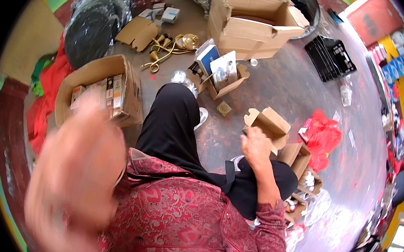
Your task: The person sits on the floor and assembles a small cardboard box by folding its flaps and tucking them into place. They then pick up a larger cardboard box and begin to fold its flaps as well.
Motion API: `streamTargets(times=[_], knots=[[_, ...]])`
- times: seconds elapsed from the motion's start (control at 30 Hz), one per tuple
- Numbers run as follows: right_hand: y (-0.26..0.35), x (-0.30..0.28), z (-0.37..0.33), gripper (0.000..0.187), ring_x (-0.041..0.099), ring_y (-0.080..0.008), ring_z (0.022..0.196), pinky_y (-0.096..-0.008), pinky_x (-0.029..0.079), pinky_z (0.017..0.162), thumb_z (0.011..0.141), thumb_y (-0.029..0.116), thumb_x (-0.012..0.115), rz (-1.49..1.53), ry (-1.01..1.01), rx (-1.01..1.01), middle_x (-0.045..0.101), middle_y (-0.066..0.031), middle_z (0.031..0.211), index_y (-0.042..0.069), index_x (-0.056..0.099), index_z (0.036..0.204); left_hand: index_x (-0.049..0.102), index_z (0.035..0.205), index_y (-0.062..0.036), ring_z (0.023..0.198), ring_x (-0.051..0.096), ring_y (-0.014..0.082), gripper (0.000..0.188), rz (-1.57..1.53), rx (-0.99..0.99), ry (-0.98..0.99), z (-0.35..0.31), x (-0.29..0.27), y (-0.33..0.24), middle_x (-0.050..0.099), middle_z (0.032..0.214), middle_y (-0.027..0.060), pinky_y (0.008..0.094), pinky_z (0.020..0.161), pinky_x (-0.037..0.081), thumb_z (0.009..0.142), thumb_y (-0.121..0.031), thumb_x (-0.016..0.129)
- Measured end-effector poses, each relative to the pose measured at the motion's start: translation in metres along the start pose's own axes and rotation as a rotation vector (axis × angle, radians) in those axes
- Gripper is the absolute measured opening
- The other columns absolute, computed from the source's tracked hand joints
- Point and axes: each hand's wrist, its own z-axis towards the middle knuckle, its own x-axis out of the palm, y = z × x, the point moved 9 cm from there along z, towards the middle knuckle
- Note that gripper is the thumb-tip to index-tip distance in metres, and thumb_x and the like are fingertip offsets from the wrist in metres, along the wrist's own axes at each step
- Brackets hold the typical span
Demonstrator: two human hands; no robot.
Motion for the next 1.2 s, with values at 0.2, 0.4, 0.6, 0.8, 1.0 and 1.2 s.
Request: streamTargets(times=[0.2, 0.4, 0.6, 0.8, 1.0, 1.2], knots=[[0.011, 0.074, 0.001, 0.025, 0.063, -0.0293, 0.069, -0.0408, 0.049, 0.057, 0.075, 0.032, 0.062, 0.014, 0.380, -0.062, 0.064, -0.0136, 0.070, 0.007, 0.064, 0.074, 0.054, 0.108, -0.0281, 0.044, 0.040, -0.0009, 0.028, 0.007, 0.398, 0.389, 0.031, 0.067, -0.084, 0.046, 0.055, -0.0125, 0.0263, 0.080, 0.031, 0.085, -0.018, 0.043], [0.008, 0.071, 0.007, 0.011, 0.065, -0.0230, 0.069, -0.0373, 0.050, 0.055, 0.066, 0.012, 0.058, 0.037, 0.423, -0.047, 0.066, -0.0095, 0.073, 0.010, 0.068, 0.069, 0.055, 0.102, -0.0216, 0.046, 0.042, 0.0065, 0.023, -0.194, 0.151, 0.258, 0.032, 0.095, -0.061, 0.044, 0.057, -0.0088, 0.0325, 0.082, 0.028, 0.081, -0.019, 0.046], [0.010, 0.061, 0.021, 0.018, 0.065, -0.0193, 0.081, -0.0359, 0.051, 0.058, 0.068, 0.015, 0.061, 0.049, 0.407, -0.054, 0.068, -0.0047, 0.086, 0.014, 0.070, 0.083, 0.056, 0.099, -0.0177, 0.053, 0.046, 0.0193, 0.022, -0.574, -0.256, 0.545, 0.023, 0.152, -0.011, 0.049, 0.065, -0.0017, 0.0495, 0.102, 0.016, 0.080, -0.026, 0.049], [-0.013, 0.065, 0.002, 0.025, 0.063, -0.0188, 0.088, -0.0420, 0.053, 0.063, 0.067, 0.014, 0.064, 0.139, 0.506, 0.080, 0.066, -0.0007, 0.095, 0.017, 0.069, 0.092, 0.055, 0.096, -0.0163, 0.052, 0.044, 0.0180, 0.018, -0.508, -0.349, 0.552, 0.013, 0.150, 0.052, 0.047, 0.064, -0.0018, 0.0464, 0.097, 0.017, 0.081, -0.024, 0.049], [-0.018, 0.058, 0.017, 0.029, 0.062, -0.0227, 0.091, -0.0498, 0.051, 0.067, 0.068, 0.019, 0.067, 0.232, 0.537, 0.150, 0.065, -0.0012, 0.099, 0.017, 0.068, 0.097, 0.054, 0.093, -0.0150, 0.052, 0.042, 0.0167, 0.015, 0.206, -0.642, 0.444, 0.017, 0.099, 0.179, 0.044, 0.063, -0.0019, 0.0434, 0.091, 0.019, 0.081, -0.022, 0.048], [-0.022, 0.067, 0.014, 0.033, 0.061, -0.0240, 0.093, -0.0515, 0.048, 0.074, 0.068, 0.022, 0.068, 0.214, 0.534, 0.168, 0.064, -0.0017, 0.102, 0.017, 0.066, 0.101, 0.053, 0.090, -0.0136, 0.051, 0.040, 0.0154, 0.011, 0.353, -0.820, 0.526, -0.012, 0.078, 0.247, 0.042, 0.062, -0.0019, 0.0403, 0.086, 0.020, 0.082, -0.020, 0.048]])
